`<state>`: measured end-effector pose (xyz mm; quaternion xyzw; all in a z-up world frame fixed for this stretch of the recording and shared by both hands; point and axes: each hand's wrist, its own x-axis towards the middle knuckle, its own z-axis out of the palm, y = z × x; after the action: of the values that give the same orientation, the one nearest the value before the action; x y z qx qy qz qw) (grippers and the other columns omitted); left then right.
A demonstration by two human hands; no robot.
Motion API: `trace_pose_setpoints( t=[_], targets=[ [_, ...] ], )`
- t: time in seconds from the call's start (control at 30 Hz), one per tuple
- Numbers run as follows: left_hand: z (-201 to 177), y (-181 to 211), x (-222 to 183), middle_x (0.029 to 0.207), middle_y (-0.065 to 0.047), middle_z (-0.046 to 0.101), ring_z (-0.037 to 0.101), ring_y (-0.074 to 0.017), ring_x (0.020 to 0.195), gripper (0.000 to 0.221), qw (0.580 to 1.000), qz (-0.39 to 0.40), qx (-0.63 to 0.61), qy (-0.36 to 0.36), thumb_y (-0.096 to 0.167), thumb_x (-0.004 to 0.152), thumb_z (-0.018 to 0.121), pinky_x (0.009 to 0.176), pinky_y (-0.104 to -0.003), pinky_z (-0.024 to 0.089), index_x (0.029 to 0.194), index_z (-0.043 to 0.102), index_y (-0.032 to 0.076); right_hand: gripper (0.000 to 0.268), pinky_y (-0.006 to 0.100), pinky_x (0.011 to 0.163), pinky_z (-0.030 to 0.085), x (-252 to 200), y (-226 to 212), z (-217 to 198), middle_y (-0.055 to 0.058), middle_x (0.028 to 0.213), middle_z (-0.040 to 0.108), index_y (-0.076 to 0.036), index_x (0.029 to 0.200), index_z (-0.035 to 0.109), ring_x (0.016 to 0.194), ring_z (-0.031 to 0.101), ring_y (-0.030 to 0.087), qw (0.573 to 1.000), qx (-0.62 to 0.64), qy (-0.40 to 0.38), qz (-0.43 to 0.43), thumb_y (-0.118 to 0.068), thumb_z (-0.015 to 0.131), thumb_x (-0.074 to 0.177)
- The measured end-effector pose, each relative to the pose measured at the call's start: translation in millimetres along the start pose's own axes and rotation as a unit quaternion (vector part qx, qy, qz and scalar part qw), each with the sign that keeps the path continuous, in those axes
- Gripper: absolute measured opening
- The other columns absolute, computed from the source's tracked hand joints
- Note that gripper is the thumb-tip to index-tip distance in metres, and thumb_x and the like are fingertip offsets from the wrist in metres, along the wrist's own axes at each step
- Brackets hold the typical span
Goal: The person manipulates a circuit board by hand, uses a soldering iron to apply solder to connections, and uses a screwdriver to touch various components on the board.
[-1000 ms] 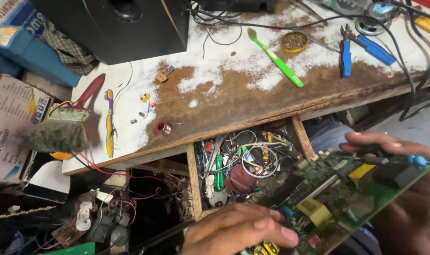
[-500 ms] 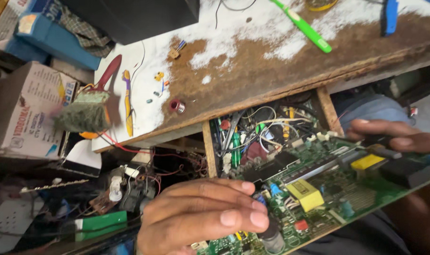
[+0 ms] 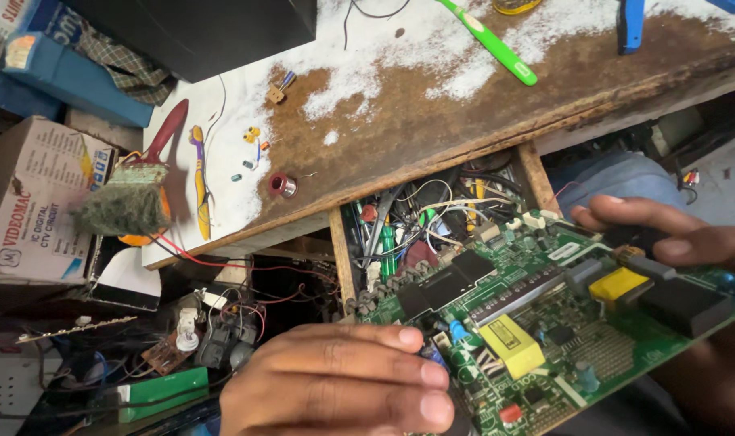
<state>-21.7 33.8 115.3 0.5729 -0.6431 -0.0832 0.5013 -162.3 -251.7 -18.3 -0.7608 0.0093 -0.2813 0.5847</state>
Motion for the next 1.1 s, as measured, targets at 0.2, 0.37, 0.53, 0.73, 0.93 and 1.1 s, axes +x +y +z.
trace_pose_setpoints(
  t=[0.2,0.37,0.53,0.73,0.93,1.1],
  targets=[
    [9.7,9.8,4.6,0.104,-0.006,0.080,0.081,-0.0238,0.105,0.014,0.997,-0.044,0.047,0.030,0.013,0.098,0.068,0.103,-0.045,0.064,0.098,0.075,0.001,0.043,0.052,0.096,0.057,-10.1,-8.3,-4.4,0.034,0.134,0.058,0.003,0.106,0.039,0.128,0.066,0.043,0.848,0.448,0.159,0.234,0.001,0.074,0.081],
    [4.8,7.0,3.0,0.105,-0.007,0.079,0.080,-0.0253,0.107,0.016,0.999,-0.034,0.038,-0.002,0.012,0.099,0.064,0.100,-0.045,0.059,0.098,0.075,0.000,0.044,0.050,0.101,0.056,-5.7,-10.2,-1.4,0.029,0.139,0.054,-0.011,0.115,0.040,0.132,0.061,0.039,0.989,0.135,0.018,0.055,-0.004,0.069,0.083],
    [9.0,9.7,3.4,0.104,-0.006,0.080,0.081,-0.0216,0.105,0.016,0.997,-0.060,0.048,0.013,0.015,0.099,0.066,0.100,-0.043,0.060,0.098,0.076,0.002,0.039,0.050,0.093,0.057,-7.3,-22.1,-2.8,0.028,0.142,0.050,-0.008,0.117,0.040,0.134,0.060,0.039,0.978,0.167,0.019,0.120,-0.010,0.065,0.087],
    [4.4,11.6,2.1,0.109,-0.008,0.079,0.079,-0.0222,0.109,0.020,0.995,-0.101,0.009,-0.013,0.017,0.100,0.063,0.106,-0.043,0.062,0.101,0.076,0.001,0.021,0.053,0.106,0.052,-9.2,-6.3,-3.0,0.027,0.138,0.056,-0.013,0.115,0.048,0.134,0.062,0.036,0.968,0.234,0.052,0.080,-0.014,0.060,0.098],
    [2.0,11.4,-0.5,0.113,-0.009,0.079,0.078,-0.0226,0.113,0.023,0.993,-0.113,0.002,-0.039,0.018,0.101,0.061,0.105,-0.043,0.056,0.104,0.076,0.002,0.014,0.054,0.108,0.050,-11.7,5.4,-11.0,0.029,0.134,0.058,-0.010,0.112,0.051,0.134,0.062,0.036,0.940,0.317,0.050,0.113,-0.013,0.059,0.101],
    [4.5,12.3,-2.5,0.113,-0.010,0.079,0.078,-0.0223,0.113,0.023,0.992,-0.121,-0.003,-0.033,0.019,0.101,0.061,0.105,-0.043,0.056,0.104,0.077,0.002,0.022,0.054,0.109,0.049,-5.9,11.8,-12.3,0.028,0.129,0.061,-0.006,0.111,0.050,0.129,0.064,0.037,0.976,0.178,0.024,0.122,-0.017,0.058,0.094]
  ],
)
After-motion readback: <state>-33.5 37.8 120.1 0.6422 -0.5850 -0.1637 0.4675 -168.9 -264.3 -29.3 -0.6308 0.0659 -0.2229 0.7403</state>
